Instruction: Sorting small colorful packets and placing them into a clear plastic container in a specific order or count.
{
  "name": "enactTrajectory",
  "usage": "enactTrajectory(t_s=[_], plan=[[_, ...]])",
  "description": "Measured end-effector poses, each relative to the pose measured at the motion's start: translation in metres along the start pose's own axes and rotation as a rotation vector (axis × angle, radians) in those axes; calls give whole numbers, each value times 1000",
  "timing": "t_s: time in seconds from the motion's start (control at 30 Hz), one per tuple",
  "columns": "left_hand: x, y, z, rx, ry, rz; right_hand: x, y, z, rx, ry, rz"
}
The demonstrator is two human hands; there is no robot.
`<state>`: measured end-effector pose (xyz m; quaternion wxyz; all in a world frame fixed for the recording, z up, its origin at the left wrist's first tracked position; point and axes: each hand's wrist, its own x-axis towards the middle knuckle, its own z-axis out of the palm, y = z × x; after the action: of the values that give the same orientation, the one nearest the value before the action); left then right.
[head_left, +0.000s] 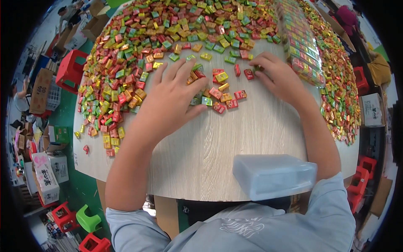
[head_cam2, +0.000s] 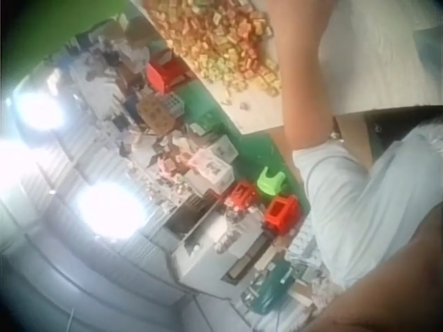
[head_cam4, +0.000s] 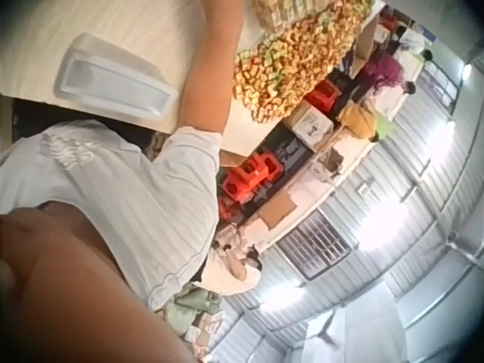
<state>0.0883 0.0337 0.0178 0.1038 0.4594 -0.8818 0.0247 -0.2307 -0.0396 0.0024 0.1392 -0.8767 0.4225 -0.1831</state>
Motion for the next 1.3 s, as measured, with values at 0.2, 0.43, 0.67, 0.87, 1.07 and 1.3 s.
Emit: enactTrajectory(t_s=[0.2, 0.43, 0.67, 0.87, 1.07, 1.3], plan=[[4, 9, -4, -80, 80, 60, -14, -15, -29, 94, -172, 47], [7, 25, 1, -149, -23, 183, -24, -54, -17, 106, -399, -33], [8, 26, 8, -165, 90, 136, -33, -60, -65, 89, -417, -12], [11, 22, 10, -156, 73, 186, -36, -68, -40, -99, -686, -15], [13, 19, 11, -200, 105, 147, -32, -72, -8, -69, -267, -151], [13, 22, 16, -188, 128, 114, -30, -85, 21, -10, -72, -69]])
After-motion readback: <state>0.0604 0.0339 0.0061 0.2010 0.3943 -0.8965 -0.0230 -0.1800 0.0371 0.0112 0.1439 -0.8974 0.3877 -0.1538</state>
